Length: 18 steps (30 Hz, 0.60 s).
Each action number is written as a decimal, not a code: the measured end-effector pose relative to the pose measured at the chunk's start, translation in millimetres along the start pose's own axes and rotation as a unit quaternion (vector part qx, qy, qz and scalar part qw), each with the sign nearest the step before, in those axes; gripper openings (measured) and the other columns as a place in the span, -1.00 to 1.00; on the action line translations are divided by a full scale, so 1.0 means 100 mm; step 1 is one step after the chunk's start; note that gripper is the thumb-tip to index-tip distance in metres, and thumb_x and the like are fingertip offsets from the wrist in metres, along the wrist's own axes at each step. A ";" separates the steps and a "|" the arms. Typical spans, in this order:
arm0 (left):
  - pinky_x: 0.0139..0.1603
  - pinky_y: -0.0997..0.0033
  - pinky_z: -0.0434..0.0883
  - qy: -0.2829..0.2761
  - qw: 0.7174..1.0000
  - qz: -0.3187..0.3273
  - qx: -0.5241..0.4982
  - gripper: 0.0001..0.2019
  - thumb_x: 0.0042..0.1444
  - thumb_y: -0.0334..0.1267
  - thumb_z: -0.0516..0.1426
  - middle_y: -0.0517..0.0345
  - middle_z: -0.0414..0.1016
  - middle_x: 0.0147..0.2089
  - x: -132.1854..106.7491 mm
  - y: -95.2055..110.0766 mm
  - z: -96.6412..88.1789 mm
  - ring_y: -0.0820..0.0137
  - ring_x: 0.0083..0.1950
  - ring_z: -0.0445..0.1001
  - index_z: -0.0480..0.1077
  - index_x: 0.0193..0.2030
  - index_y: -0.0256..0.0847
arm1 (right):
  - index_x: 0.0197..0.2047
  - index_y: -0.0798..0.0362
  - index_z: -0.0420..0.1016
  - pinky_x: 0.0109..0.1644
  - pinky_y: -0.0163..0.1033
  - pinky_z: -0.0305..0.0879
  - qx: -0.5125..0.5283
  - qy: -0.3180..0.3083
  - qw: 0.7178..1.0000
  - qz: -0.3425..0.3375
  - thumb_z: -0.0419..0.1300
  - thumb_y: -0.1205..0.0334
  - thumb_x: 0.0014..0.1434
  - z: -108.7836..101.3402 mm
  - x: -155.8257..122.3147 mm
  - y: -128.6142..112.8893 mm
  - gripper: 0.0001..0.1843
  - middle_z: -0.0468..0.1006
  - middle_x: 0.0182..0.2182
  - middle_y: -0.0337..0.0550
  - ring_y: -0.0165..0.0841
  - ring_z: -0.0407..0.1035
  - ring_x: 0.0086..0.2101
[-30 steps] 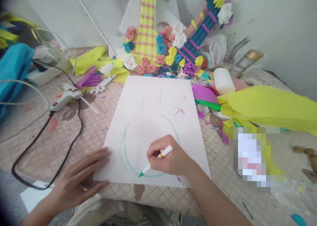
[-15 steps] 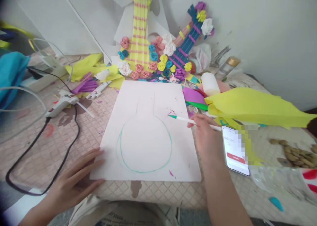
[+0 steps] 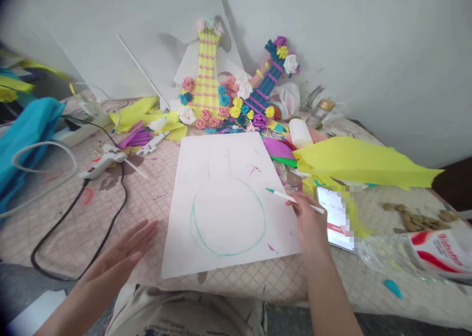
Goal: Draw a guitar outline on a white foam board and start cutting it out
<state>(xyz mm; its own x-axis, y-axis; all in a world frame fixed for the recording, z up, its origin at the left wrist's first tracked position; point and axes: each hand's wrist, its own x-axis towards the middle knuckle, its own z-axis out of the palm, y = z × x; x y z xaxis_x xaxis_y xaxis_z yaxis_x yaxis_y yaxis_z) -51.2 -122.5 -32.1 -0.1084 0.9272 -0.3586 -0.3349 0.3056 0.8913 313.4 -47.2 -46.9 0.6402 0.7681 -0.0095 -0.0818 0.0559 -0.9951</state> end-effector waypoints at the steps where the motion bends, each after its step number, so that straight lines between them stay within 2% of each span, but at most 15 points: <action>1: 0.25 0.19 0.11 -0.011 0.999 -0.019 -0.026 -0.50 -0.12 -0.22 0.25 0.01 0.33 0.15 0.00 0.00 -0.02 0.15 0.25 0.15 0.34 0.04 -0.10 | -0.51 0.12 0.46 -0.41 -0.31 0.31 0.020 0.010 0.999 0.025 0.32 0.28 -0.23 -0.01 0.00 -0.01 -0.85 0.44 -0.60 -0.28 -0.45 0.35 -0.55; 3: 0.21 0.15 0.16 -0.031 0.996 -0.060 -0.063 -0.52 -0.14 -0.24 0.26 -0.02 0.36 0.12 0.03 0.00 -0.04 0.12 0.22 0.20 0.36 0.00 -0.12 | -0.53 0.14 0.45 -0.41 -0.32 0.31 0.052 0.009 0.997 0.061 0.32 0.29 -0.27 -0.01 -0.02 -0.04 -0.84 0.45 -0.58 -0.27 -0.48 0.32 -0.57; 7: 0.06 0.19 0.32 -0.057 0.989 -0.123 -0.058 -0.57 -0.15 -0.28 0.24 -0.11 0.43 0.04 0.07 0.11 0.00 0.06 0.12 0.31 0.41 -0.05 -0.24 | -0.53 0.14 0.43 -0.43 -0.34 0.28 0.084 0.006 0.994 0.075 0.31 0.29 -0.28 0.02 -0.14 -0.14 -0.83 0.41 -0.57 -0.30 -0.52 0.27 -0.57; 11: 0.00 0.25 0.38 -0.083 0.986 -0.116 -0.087 -0.39 -0.17 -0.33 0.24 0.01 0.45 0.03 -0.06 0.30 0.08 0.04 0.12 0.32 0.30 0.11 -0.12 | -0.54 0.12 0.39 -0.38 -0.29 0.28 0.135 0.019 0.988 0.076 0.30 0.28 -0.28 0.03 -0.32 -0.28 -0.82 0.41 -0.53 -0.30 -0.50 0.27 -0.54; 15: -0.01 0.22 0.41 -0.037 0.982 -0.076 -0.168 -0.30 -0.24 -0.27 0.26 0.11 0.45 0.03 -0.18 0.30 0.02 0.02 0.15 0.29 0.25 0.15 -0.03 | -0.52 0.09 0.37 -0.36 -0.25 0.27 0.188 0.054 0.978 0.065 0.26 0.28 -0.21 0.06 -0.62 -0.35 -0.86 0.40 -0.50 -0.29 -0.45 0.31 -0.48; 18: -0.03 0.29 0.44 0.023 0.980 -0.050 -0.191 -0.39 -0.11 -0.22 0.20 0.18 0.46 0.03 -0.09 0.20 0.00 0.12 0.18 0.27 0.22 0.16 0.04 | -0.52 0.08 0.39 -0.36 -0.28 0.26 0.187 0.067 0.980 0.015 0.23 0.27 -0.12 0.08 -0.95 -0.30 -0.90 0.39 -0.53 -0.30 -0.46 0.31 -0.47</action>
<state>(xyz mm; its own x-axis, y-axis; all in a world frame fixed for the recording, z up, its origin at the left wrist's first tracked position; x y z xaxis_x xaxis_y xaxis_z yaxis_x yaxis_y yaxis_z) -57.2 -125.0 -10.7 -0.0960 0.8831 -0.4593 -0.6706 0.2837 0.6854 249.2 -116.8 -15.3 0.7252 0.6843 -0.0764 -0.3610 0.2835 -0.8884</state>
